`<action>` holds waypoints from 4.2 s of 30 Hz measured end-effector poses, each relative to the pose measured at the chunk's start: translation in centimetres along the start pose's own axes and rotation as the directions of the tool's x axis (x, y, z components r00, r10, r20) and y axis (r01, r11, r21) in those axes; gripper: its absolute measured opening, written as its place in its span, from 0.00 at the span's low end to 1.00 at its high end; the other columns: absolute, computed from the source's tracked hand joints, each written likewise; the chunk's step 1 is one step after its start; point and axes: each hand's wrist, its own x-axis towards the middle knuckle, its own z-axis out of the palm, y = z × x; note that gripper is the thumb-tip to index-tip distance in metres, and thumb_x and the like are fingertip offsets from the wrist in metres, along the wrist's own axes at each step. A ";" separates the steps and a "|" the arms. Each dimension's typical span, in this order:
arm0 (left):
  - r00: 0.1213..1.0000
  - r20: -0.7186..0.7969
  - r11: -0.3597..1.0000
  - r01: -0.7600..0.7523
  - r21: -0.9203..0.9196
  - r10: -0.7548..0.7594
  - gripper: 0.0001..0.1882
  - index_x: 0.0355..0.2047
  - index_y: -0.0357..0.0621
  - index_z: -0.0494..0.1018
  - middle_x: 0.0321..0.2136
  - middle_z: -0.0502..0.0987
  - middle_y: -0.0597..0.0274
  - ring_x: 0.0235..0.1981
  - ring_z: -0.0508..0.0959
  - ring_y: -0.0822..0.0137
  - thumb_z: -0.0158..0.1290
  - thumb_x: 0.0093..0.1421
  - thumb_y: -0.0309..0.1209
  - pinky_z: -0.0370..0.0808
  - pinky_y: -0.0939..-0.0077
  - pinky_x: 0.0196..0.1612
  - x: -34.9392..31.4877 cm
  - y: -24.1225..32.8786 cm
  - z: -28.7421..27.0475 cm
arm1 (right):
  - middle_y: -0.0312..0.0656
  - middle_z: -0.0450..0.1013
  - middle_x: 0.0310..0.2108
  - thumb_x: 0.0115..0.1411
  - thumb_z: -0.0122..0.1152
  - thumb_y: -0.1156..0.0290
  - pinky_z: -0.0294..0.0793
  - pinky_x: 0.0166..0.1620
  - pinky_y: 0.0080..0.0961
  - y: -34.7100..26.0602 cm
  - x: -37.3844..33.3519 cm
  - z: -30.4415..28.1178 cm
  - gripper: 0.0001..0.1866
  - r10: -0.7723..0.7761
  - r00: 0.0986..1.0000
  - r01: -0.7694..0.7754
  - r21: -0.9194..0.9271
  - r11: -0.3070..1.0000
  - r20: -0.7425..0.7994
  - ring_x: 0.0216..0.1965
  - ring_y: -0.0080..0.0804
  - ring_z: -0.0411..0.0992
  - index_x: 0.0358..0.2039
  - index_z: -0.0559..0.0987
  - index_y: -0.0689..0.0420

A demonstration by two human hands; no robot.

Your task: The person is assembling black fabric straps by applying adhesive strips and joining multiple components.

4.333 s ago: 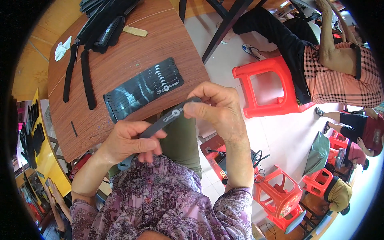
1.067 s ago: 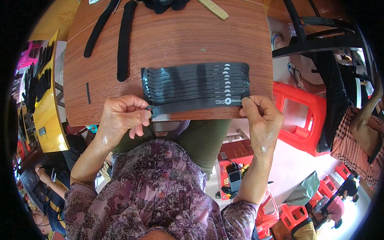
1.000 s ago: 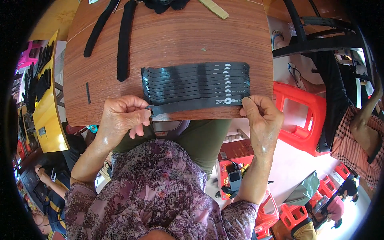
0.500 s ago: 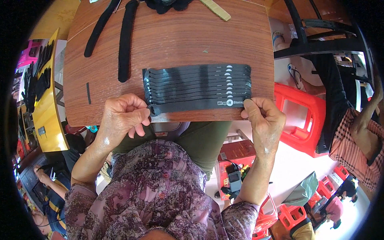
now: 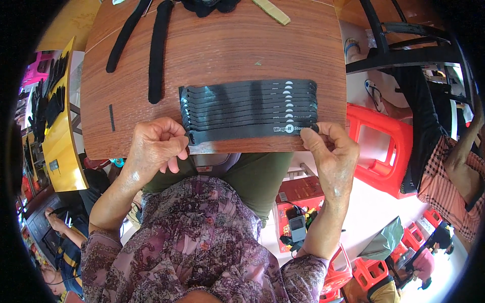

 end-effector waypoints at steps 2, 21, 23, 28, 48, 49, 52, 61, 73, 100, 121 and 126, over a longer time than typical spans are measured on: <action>1.000 0.001 1.000 -0.009 0.011 0.009 0.05 0.28 0.33 0.72 0.18 0.76 0.62 0.11 0.73 0.78 0.54 0.55 0.24 0.61 0.90 0.10 0.0 0.0 0.0 | 0.36 0.74 0.24 0.55 0.62 0.77 0.68 0.30 0.15 0.0 0.0 0.0 0.05 -0.015 1.000 0.016 -0.023 1.000 0.023 0.25 0.18 0.69 0.30 0.78 0.66; 1.000 -0.006 1.000 0.028 0.002 -0.028 0.05 0.25 0.32 0.72 0.16 0.75 0.59 0.10 0.72 0.75 0.53 0.54 0.24 0.63 0.85 0.10 0.3 0.4 0.1 | 0.35 0.74 0.23 0.54 0.63 0.78 0.66 0.29 0.15 0.2 0.0 0.2 0.04 -0.017 1.000 0.017 0.010 1.000 0.004 0.25 0.17 0.68 0.31 0.79 0.64; 1.000 -0.001 1.000 0.027 0.001 -0.027 0.06 0.26 0.33 0.72 0.16 0.75 0.60 0.10 0.72 0.76 0.53 0.55 0.25 0.59 0.88 0.08 0.3 0.4 0.1 | 0.35 0.74 0.23 0.54 0.63 0.77 0.67 0.30 0.15 0.1 0.0 0.3 0.04 -0.021 1.000 0.021 0.009 1.000 0.005 0.25 0.18 0.68 0.31 0.79 0.64; 1.000 -0.004 0.999 0.025 -0.021 -0.025 0.06 0.25 0.33 0.71 0.16 0.75 0.60 0.09 0.71 0.77 0.54 0.54 0.24 0.61 0.88 0.08 0.7 0.0 0.0 | 0.36 0.74 0.22 0.54 0.63 0.77 0.67 0.30 0.15 0.0 0.1 0.5 0.05 -0.018 1.000 0.018 -0.011 1.000 -0.011 0.25 0.18 0.68 0.31 0.78 0.65; 0.999 -0.031 1.000 0.007 0.000 -0.007 0.07 0.28 0.35 0.65 0.14 0.74 0.56 0.07 0.71 0.73 0.53 0.50 0.20 0.58 0.84 0.04 0.6 0.6 -0.1 | 0.38 0.73 0.19 0.52 0.65 0.72 0.66 0.25 0.20 0.5 0.7 0.9 0.09 -0.096 0.994 0.085 -0.204 0.975 -0.048 0.21 0.20 0.68 0.29 0.78 0.65; 1.000 -0.029 1.000 0.000 0.003 0.000 0.07 0.29 0.35 0.65 0.14 0.74 0.56 0.07 0.71 0.73 0.53 0.50 0.20 0.59 0.84 0.04 0.7 0.5 -0.1 | 0.39 0.73 0.19 0.52 0.65 0.70 0.67 0.25 0.20 0.5 0.7 0.8 0.10 -0.091 0.994 0.075 -0.231 0.970 -0.057 0.21 0.21 0.68 0.29 0.78 0.64; 1.000 -0.013 0.999 -0.022 -0.040 0.022 0.07 0.31 0.32 0.67 0.15 0.73 0.55 0.08 0.72 0.70 0.49 0.50 0.19 0.58 0.80 0.04 0.8 0.1 -0.2 | 0.38 0.73 0.18 0.52 0.66 0.68 0.67 0.26 0.21 0.5 0.8 0.5 0.11 -0.095 0.994 0.081 -0.250 0.965 -0.046 0.21 0.21 0.69 0.28 0.78 0.64; 0.995 -0.049 0.983 -0.096 -0.153 0.090 0.08 0.34 0.29 0.67 0.16 0.74 0.53 0.09 0.73 0.70 0.44 0.53 0.21 0.60 0.81 0.05 0.4 -0.6 -0.1 | 0.38 0.73 0.17 0.52 0.65 0.66 0.68 0.28 0.23 0.5 0.8 0.5 0.10 -0.059 0.995 0.036 -0.241 0.970 -0.087 0.21 0.22 0.70 0.26 0.78 0.61; 0.995 -0.024 0.980 -0.102 -0.173 0.099 0.07 0.30 0.29 0.68 0.16 0.74 0.51 0.08 0.72 0.69 0.43 0.53 0.21 0.61 0.81 0.05 0.9 -0.4 -0.3 | 0.37 0.73 0.16 0.51 0.65 0.63 0.68 0.28 0.27 0.2 1.0 0.7 0.13 -0.072 0.992 0.031 -0.334 0.942 -0.109 0.20 0.26 0.70 0.22 0.76 0.59; 0.804 -0.208 0.824 -0.503 0.259 0.557 0.06 0.31 0.39 0.70 0.15 0.74 0.60 0.16 0.74 0.70 0.54 0.52 0.21 0.68 0.72 0.20 0.9 -1.6 0.2 | 0.42 0.68 0.27 0.48 0.65 0.73 0.64 0.32 0.35 -1.8 -3.7 8.1 0.11 -0.838 0.545 0.728 -0.510 0.458 0.025 0.29 0.41 0.65 0.33 0.75 0.60; 0.926 -0.032 0.878 -0.344 0.332 0.375 0.05 0.23 0.37 0.72 0.15 0.74 0.53 0.20 0.77 0.58 0.57 0.44 0.21 0.69 0.65 0.25 2.9 1.0 -1.0 | 0.43 0.68 0.27 0.42 0.66 0.81 0.65 0.29 0.32 -1.2 -3.9 15.2 0.11 -0.882 0.471 0.774 -0.483 0.410 0.007 0.27 0.40 0.66 0.28 0.75 0.61; 0.906 -0.032 0.834 -0.375 0.406 0.422 0.05 0.22 0.38 0.71 0.16 0.75 0.51 0.22 0.77 0.52 0.57 0.43 0.22 0.69 0.62 0.26 2.9 1.0 -1.0 | 0.40 0.68 0.22 0.39 0.63 0.87 0.64 0.26 0.29 -1.0 -2.9 15.6 0.12 -0.861 0.492 0.796 -0.334 0.505 -0.129 0.24 0.38 0.66 0.25 0.74 0.60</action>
